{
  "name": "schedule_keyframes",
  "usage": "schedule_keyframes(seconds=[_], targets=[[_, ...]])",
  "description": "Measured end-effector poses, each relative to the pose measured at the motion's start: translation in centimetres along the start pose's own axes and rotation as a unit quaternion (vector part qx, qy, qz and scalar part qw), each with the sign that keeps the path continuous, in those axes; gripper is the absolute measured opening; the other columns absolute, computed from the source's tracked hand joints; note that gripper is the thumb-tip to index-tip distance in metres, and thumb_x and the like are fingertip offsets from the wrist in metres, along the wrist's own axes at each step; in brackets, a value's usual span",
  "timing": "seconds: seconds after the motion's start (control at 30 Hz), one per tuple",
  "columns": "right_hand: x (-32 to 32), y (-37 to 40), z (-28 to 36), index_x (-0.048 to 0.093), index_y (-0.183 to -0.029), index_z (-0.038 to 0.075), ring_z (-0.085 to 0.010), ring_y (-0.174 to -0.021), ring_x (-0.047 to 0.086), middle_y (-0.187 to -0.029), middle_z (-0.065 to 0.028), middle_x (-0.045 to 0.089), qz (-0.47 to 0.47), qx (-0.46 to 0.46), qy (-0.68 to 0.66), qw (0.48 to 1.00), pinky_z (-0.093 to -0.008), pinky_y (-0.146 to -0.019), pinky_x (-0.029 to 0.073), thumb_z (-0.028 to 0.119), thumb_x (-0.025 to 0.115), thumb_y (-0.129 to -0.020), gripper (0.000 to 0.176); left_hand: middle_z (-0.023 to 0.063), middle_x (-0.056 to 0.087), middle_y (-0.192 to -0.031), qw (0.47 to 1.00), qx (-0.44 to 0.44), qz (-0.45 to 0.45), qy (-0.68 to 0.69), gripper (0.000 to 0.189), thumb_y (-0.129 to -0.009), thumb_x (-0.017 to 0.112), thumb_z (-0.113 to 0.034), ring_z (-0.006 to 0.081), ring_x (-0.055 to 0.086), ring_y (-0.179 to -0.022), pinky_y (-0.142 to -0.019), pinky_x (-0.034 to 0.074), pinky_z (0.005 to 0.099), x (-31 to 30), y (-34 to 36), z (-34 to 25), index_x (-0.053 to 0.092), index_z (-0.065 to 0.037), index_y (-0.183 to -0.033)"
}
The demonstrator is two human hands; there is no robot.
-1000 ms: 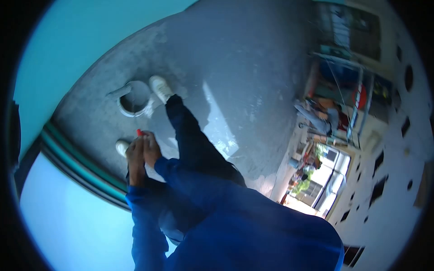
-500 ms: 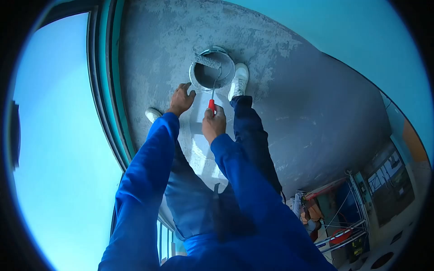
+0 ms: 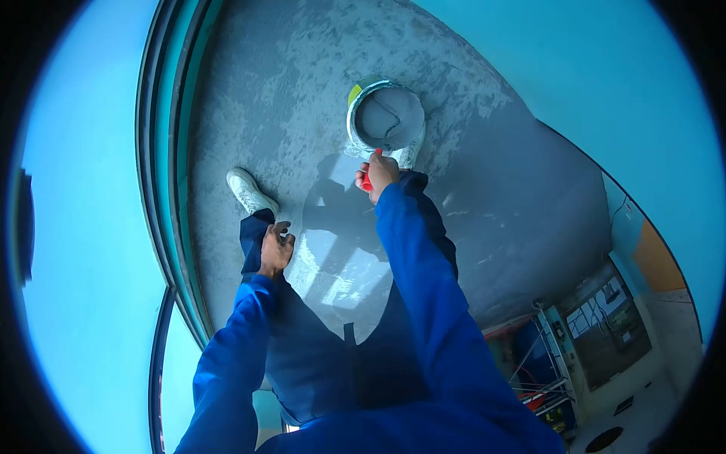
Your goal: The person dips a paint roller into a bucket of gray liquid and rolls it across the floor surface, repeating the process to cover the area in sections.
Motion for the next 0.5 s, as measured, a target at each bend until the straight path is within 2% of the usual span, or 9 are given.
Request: schedule_keyframes(seconds=[0.13,0.27,0.3,0.4,0.5], targets=[[-0.5,-3.7,-0.1,0.047,-0.095,0.01,-0.0125,-0.055,0.049,-0.073,-0.0027,0.051,0.033,0.003,-0.02,0.999,-0.0273,-0.047,0.041,0.026,0.051,-0.101,0.019,0.0223,0.061,-0.107,1.0,0.018,-0.019,-0.002,0.034,-0.083,0.058,-0.013,0.0379,0.062,-0.096,-0.087,0.05,0.0431,0.8,-1.2,2.2,0.062,-0.001,-0.114],[-2.3,1.2,-0.1,0.047,-0.095,0.01,-0.0109,-0.052,0.047,-0.073,-0.0013,0.05,0.018,-0.05,0.05,0.997,-0.0267,-0.044,0.038,0.024,0.051,-0.1,0.015,0.0213,0.06,-0.105,0.999,-0.002,0.003,0.037,0.034,-0.083,0.057,-0.012,0.0354,0.063,-0.09,-0.083,0.051,0.043,1.6,-3.0,0.9,0.062,-0.001,-0.115],[-2.6,3.2,-0.1,0.048,-0.098,0.009,-0.0108,-0.051,0.046,-0.073,-0.0014,0.05,0.006,-0.066,0.062,0.996,-0.0269,-0.043,0.037,0.024,0.051,-0.099,0.015,0.0211,0.06,-0.105,0.999,0.017,-0.007,0.051,0.034,-0.084,0.057,-0.012,0.0338,0.064,-0.084,-0.081,0.051,0.0426,1.9,-3.5,0.6,0.061,-0.002,-0.116],[-3.2,9.0,-0.4,0.048,-0.109,0.007,-0.0108,-0.048,0.045,-0.073,-0.0016,0.05,-0.018,-0.108,0.091,0.99,-0.0275,-0.041,0.036,0.022,0.05,-0.099,0.018,0.0214,0.06,-0.105,0.995,0.054,-0.008,0.081,0.034,-0.084,0.057,-0.012,0.0338,0.064,-0.082,-0.079,0.051,0.0426,2.8,-4.6,0.4,0.061,-0.002,-0.116],[-3.6,13.1,-1.7,0.046,-0.122,0.004,-0.0109,-0.045,0.044,-0.076,-0.0024,0.049,-0.018,-0.129,0.099,0.987,-0.0275,-0.039,0.036,0.021,0.049,-0.099,0.028,0.0223,0.061,-0.103,0.993,0.047,0.0,0.105,0.032,-0.083,0.058,-0.012,0.0354,0.064,-0.085,-0.081,0.051,0.0425,2.5,-4.3,-0.3,0.063,0.0,-0.112]])
Point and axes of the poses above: each hand's wrist, its own y-axis away from the middle knuckle, its own x-axis out of the palm, z = x × y, the point moved 10 cm from there along -y, towards the middle knuckle
